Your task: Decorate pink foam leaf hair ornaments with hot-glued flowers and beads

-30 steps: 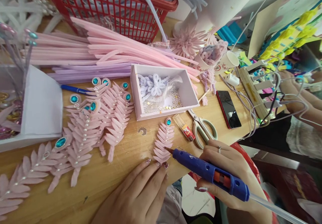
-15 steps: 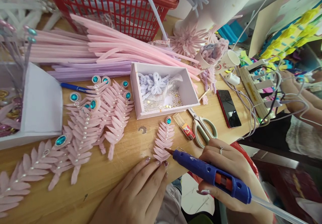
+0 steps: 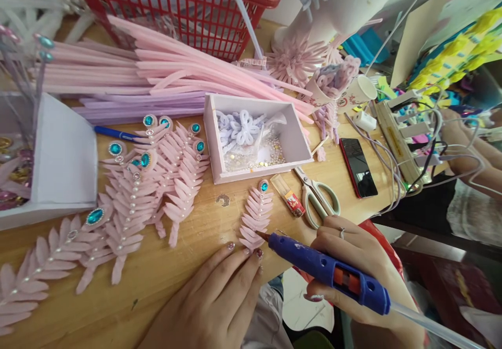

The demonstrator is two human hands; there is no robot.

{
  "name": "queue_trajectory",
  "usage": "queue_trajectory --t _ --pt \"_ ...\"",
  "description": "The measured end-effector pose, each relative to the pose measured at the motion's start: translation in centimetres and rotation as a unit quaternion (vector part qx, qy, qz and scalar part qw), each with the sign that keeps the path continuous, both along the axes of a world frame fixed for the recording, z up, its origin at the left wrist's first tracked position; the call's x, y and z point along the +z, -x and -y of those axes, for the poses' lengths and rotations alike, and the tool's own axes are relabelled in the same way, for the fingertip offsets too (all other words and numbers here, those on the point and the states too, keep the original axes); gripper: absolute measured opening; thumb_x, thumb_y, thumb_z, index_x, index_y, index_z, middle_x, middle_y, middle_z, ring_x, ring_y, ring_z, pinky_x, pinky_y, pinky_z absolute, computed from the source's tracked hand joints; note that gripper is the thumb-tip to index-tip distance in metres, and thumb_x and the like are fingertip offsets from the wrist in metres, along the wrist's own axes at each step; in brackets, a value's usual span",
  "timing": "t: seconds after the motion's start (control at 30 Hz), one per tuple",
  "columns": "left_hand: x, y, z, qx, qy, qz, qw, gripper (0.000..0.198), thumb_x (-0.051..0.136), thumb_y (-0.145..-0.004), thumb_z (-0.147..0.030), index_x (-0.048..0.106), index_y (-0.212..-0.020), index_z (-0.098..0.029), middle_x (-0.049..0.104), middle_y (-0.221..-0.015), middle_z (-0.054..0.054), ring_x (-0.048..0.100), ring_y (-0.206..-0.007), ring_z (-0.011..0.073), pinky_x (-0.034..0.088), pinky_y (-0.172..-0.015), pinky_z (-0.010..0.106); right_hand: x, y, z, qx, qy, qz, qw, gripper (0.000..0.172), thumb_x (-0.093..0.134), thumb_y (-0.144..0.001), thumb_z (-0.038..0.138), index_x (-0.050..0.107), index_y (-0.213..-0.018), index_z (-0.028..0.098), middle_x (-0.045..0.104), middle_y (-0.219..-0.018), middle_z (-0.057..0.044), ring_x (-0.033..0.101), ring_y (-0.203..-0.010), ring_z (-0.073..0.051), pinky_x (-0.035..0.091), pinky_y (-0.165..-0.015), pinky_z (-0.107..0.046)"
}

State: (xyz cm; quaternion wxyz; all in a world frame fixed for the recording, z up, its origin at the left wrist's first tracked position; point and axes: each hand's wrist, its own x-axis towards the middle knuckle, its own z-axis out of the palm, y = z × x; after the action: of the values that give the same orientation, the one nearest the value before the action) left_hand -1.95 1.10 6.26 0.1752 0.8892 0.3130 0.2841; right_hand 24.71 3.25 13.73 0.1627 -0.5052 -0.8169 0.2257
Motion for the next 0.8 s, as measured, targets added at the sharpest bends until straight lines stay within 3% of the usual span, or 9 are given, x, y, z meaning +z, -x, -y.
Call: queue_trajectory --t 0.8 --pt "0.0 0.3 -0.2 -0.017 -0.016 -0.025 0.999 0.040 0.042 -0.107 -0.008 0.066 -0.139 -0.010 0.067 -0.145 0.003 0.055 -0.136 0.0190 0.022 -0.133 0.036 0.8 0.4 -0.6 0.011 -0.005 0.012 1.000 0.051 0.056 -0.101 0.065 0.061 -0.076 0.022 0.055 -0.062 0.000 0.048 -0.060 -0.017 0.035 -0.056 -0.032"
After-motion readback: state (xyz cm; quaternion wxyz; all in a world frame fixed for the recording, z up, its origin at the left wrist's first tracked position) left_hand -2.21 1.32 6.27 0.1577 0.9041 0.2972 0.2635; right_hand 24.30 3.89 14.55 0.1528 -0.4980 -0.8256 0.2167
